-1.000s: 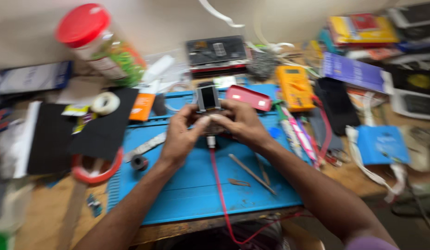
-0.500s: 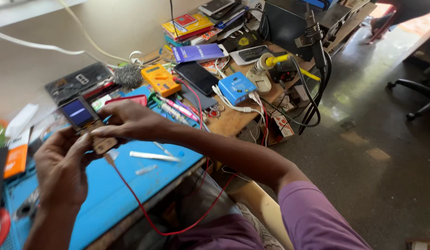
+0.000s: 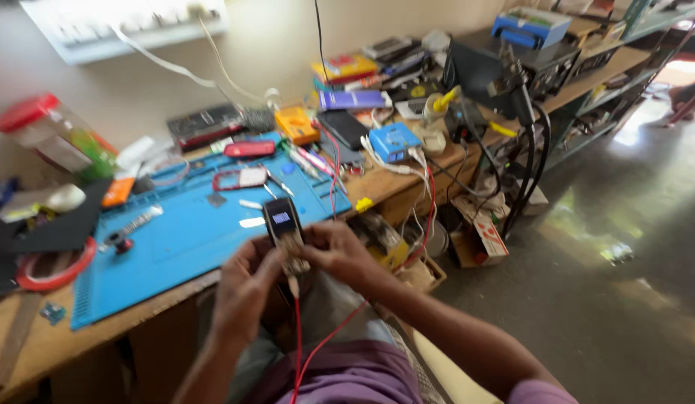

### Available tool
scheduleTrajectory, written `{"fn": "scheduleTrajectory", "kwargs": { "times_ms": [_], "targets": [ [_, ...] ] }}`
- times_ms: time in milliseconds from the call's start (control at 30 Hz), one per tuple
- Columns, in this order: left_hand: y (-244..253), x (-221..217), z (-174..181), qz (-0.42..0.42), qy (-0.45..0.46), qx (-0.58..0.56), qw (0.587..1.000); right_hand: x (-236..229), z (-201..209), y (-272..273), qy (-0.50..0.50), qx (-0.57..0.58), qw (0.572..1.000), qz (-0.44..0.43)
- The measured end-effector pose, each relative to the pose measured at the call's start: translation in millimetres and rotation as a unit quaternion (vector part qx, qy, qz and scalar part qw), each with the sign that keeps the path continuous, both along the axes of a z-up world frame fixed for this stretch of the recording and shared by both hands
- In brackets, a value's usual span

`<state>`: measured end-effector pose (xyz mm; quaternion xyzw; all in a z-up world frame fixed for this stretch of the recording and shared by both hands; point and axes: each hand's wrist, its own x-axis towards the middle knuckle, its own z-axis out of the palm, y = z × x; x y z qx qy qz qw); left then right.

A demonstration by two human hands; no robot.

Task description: The person disassembles a mobile phone, uses a multimeter to test the motherboard, and connects a power cable to check the display. The person then reassembles the phone and continues to test the device.

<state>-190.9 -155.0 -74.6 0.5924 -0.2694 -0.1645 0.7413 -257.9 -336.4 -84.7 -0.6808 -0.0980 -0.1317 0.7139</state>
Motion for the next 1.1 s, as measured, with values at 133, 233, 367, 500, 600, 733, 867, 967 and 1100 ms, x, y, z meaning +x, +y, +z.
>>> {"fn": "scheduleTrajectory", "kwargs": {
  "times_ms": [133,233,367,500,600,733,867,967,1100],
  "targets": [
    [4,-25,6,-0.005,-0.122,0.098,0.988,-23,-12,-6,0.004,-0.04,0.999,-0.036],
    [14,-32,-11,-0.042,-0.077,0.011,0.996,-29,-28,-5,0.029,-0.051,0.992,-0.111],
    [33,-58,13,0.075,-0.193,-0.002,0.978,-28,-26,-8,0.021,-0.014,0.995,-0.097],
    [49,-92,18,0.068,-0.215,-0.012,0.974,-21,-36,-13,0.009,-0.039,0.994,-0.098],
    [50,-98,18,0.058,-0.33,0.013,0.942,-3,-30,-13,-0.022,-0.021,0.996,-0.079],
    [45,-65,9,0.118,-0.229,0.067,0.964,19,-13,0,-0.006,0.012,0.998,-0.065],
    [49,-20,-6,0.145,-0.113,0.082,0.98,20,-11,26,0.013,0.022,1.0,-0.018],
    [52,-6,-24,0.086,-0.042,0.026,0.995,19,-21,44,0.04,0.013,0.999,-0.013],
    [55,-5,-45,0.038,-0.018,-0.008,0.999,18,-38,52,0.062,0.024,0.998,0.01]
  ]
}}
